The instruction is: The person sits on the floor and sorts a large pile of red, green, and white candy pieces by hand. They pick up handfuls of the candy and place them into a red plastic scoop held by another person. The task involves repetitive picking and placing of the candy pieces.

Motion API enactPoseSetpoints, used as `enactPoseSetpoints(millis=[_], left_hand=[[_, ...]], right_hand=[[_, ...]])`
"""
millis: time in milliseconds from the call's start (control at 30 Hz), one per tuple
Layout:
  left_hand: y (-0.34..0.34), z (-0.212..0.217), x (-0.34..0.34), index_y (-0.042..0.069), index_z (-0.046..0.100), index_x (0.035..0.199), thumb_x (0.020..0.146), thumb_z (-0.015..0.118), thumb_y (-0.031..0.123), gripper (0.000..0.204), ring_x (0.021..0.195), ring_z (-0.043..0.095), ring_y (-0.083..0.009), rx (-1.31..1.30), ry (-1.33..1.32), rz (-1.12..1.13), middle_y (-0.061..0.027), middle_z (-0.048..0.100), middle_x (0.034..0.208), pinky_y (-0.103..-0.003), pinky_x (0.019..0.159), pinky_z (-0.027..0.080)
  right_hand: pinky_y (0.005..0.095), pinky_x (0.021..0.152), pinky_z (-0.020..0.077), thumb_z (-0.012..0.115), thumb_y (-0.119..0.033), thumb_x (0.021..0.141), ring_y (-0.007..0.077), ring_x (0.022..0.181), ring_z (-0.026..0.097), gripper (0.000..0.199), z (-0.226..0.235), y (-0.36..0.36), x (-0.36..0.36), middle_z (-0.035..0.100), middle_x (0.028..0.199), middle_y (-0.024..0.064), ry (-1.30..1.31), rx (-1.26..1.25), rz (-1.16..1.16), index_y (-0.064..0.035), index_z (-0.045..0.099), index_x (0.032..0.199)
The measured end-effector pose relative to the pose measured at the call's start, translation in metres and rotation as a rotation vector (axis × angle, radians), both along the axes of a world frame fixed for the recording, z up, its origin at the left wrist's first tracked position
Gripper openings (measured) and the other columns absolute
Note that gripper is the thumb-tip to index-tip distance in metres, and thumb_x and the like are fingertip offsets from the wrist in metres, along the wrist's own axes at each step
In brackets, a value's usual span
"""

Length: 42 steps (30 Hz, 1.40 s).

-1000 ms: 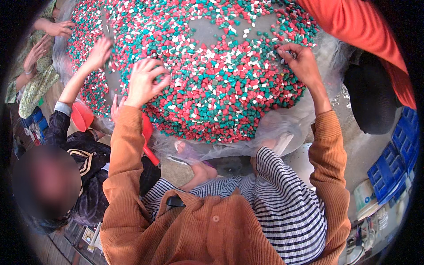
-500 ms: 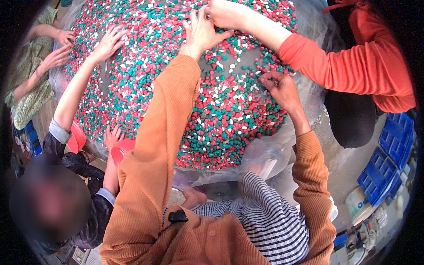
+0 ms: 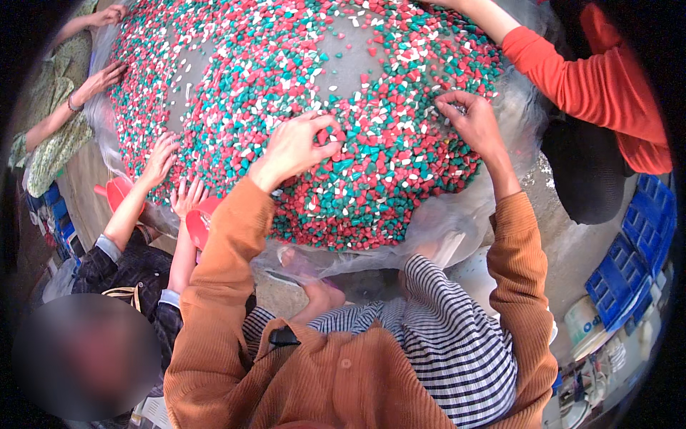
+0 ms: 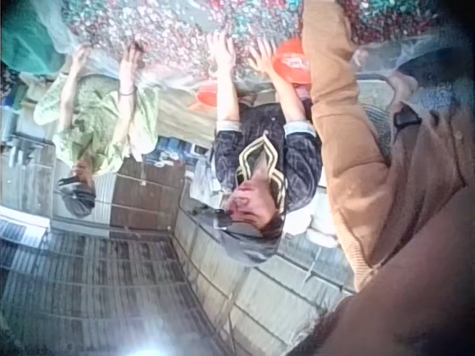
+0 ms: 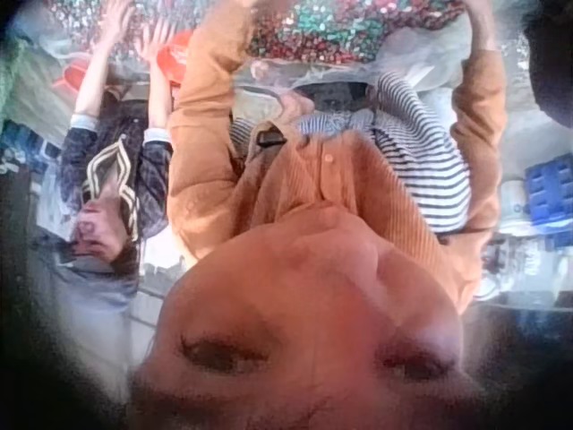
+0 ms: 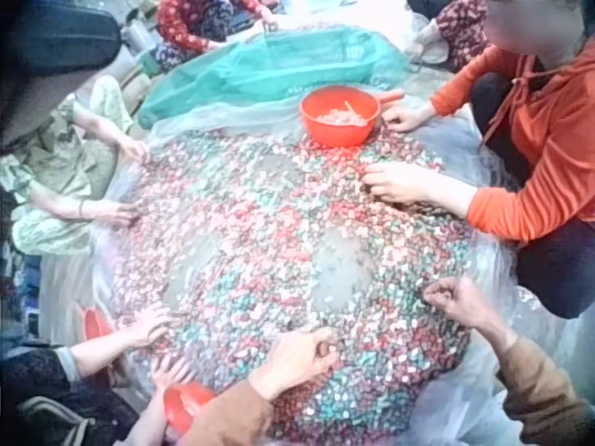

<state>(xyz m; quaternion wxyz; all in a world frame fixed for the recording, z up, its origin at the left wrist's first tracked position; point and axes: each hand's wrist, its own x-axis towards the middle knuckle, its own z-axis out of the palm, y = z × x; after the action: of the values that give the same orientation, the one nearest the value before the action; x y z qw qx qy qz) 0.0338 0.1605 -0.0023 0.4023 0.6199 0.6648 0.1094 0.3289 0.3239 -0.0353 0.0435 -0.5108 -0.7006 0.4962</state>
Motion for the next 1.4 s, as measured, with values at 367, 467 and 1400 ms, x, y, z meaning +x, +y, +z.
enactPoseSetpoints(millis=[367,467,1400], left_hand=[[0.016,0.053,-0.050,0.010,0.062,0.124,0.087,0.051,-0.003,0.041,0.089,0.067,-0.0321,0.384,0.023,-0.045,-0.0145,0.069,0.098,-0.034,0.080,0.053],[0.016,0.063,-0.041,0.010,0.060,0.127,0.089,0.051,-0.002,0.041,0.086,0.068,-0.0239,0.148,-0.093,0.151,-0.0112,0.069,0.096,-0.033,0.077,0.054],[-0.063,0.025,-0.074,0.004,0.066,0.118,0.095,0.056,0.006,0.025,0.104,0.064,-0.0119,0.262,-0.385,0.864,-0.0071,0.070,0.114,-0.023,0.082,0.047]], right_hand=[[0.0430,0.079,0.0525,0.060,-0.033,0.091,0.0349,0.090,0.067,0.026,-0.003,0.034,-0.133,0.071,0.093,0.0140,-0.135,0.555,0.222,-0.0126,0.072,0.102],[0.0472,0.076,0.0526,0.057,-0.031,0.091,0.0357,0.084,0.067,0.027,-0.023,0.054,-0.172,0.070,0.088,0.0158,-0.080,0.721,0.221,-0.0111,0.071,0.101],[0.0371,0.058,0.0533,0.062,-0.016,0.080,0.0273,0.065,0.070,0.015,0.134,-0.036,0.122,0.071,0.072,0.0091,-1.131,0.730,1.050,-0.0190,0.074,0.072]])
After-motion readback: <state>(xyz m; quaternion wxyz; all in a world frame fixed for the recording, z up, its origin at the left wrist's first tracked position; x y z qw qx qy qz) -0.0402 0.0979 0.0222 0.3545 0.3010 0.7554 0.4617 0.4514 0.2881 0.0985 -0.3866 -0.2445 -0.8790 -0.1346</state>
